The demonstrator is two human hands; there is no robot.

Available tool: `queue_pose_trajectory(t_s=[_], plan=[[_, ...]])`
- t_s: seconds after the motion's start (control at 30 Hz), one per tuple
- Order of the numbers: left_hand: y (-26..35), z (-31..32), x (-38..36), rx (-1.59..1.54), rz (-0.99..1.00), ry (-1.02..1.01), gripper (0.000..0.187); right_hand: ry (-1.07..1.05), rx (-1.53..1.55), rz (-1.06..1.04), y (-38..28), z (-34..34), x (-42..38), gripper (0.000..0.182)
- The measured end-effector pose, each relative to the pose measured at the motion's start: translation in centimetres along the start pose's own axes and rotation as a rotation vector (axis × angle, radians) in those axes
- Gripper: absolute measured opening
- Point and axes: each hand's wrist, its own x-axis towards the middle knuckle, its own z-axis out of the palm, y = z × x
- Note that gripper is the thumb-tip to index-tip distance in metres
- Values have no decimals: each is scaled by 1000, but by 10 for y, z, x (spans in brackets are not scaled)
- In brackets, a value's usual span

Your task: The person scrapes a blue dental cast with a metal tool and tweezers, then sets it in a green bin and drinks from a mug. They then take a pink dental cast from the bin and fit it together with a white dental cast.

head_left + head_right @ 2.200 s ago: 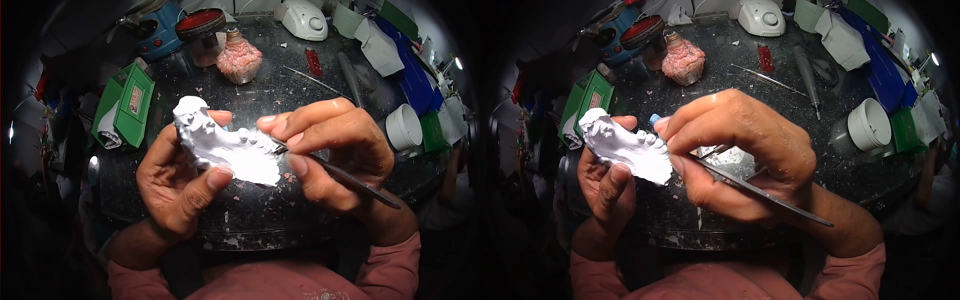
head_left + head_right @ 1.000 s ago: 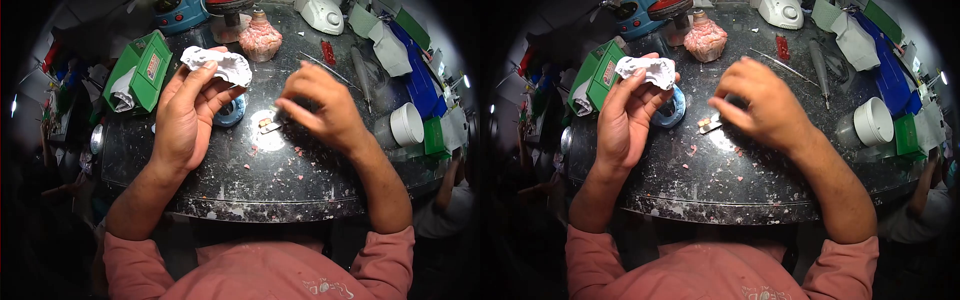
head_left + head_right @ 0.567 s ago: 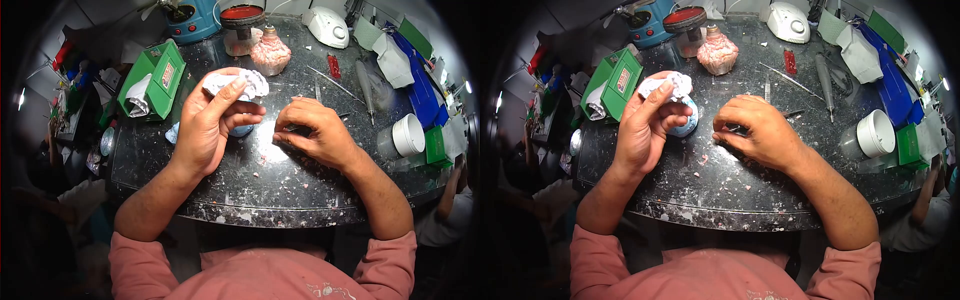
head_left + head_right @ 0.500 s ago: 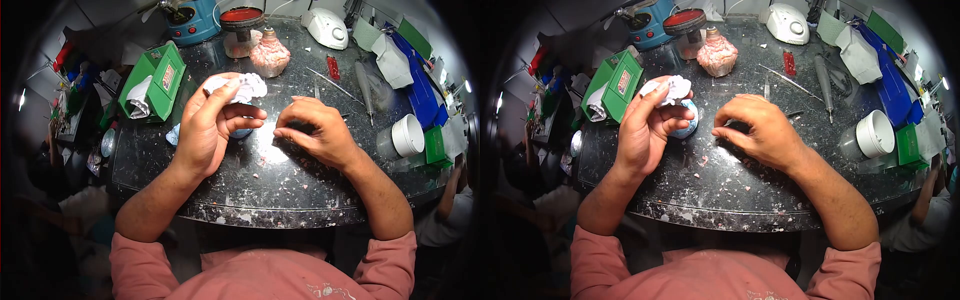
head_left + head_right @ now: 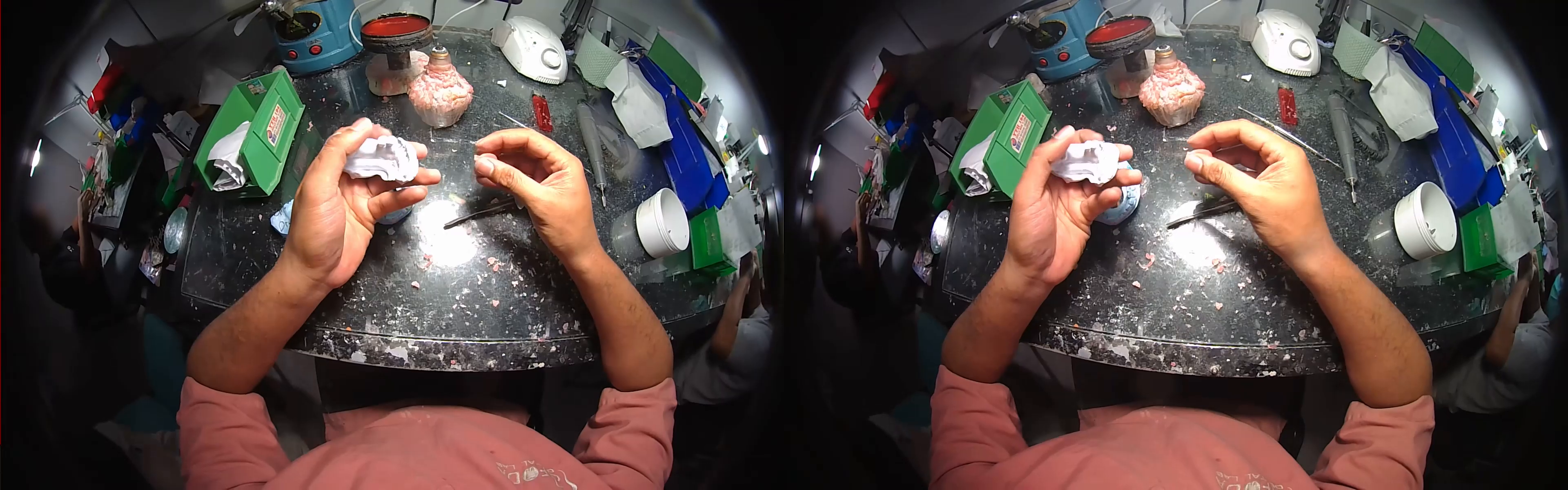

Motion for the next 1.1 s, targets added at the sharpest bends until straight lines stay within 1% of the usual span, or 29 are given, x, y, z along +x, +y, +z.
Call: queue_pose_trajectory(t_s=[0.07,0.1,0.23,0.27,0.3,0.33,0.37,0.4,0.47,0.5,0.6,0.63,0.67,0.73,0.77,0.8,0.87,0.97,1.0,1.03,1.1], plan=[[1,1,-1,-23,4,-42,28,54,59,-19,-1,3,-1,16],[2,6,-2,75,30,-17,31,51,55,-18,-2,2,-2,16],[-1,8,-6,165,26,-14,28,20,112,-33,-3,1,0,16],[0,9,-7,170,15,-44,26,24,114,-37,0,-1,1,17],[5,1,-5,87,-57,-133,25,31,119,-65,3,-2,2,18],[10,-7,-3,3,-131,-222,25,39,133,-27,0,-2,2,18],[10,-7,-6,66,-76,-250,26,48,164,12,-2,-3,2,19],[8,-2,-8,68,-77,-250,26,57,196,52,-3,-4,3,19],[1,13,-9,136,57,-63,23,63,189,43,-4,-5,2,21],[1,7,-7,133,58,-149,23,68,180,36,-4,-5,2,22],[-3,9,-8,55,28,-130,23,62,194,-11,-5,-4,0,25],[-1,9,-10,123,33,-152,32,64,194,-12,-6,-4,0,25],[-1,9,-9,124,32,-153,32,59,178,-17,-8,-4,-1,25],[-3,7,-8,-6,15,-218,45,56,162,-20,-11,0,-4,24],[-2,8,-8,-20,-12,-245,60,91,106,-93,-14,6,-6,24],[-2,8,-9,-22,-15,-246,60,126,49,-166,-15,8,-7,23],[-3,8,-10,-96,-69,-294,64,107,-286,-448,-14,7,-8,23],[-7,15,-15,-93,-124,-279,65,39,-491,-740,-21,14,-11,25],[-8,16,-16,-107,-154,-275,64,21,-561,-769,-22,17,-12,25],[-11,15,-17,-143,-180,-330,59,4,-629,-799,-23,20,-13,25],[-16,17,-21,-180,-191,-359,59,11,-685,-798,-23,22,-15,25]])
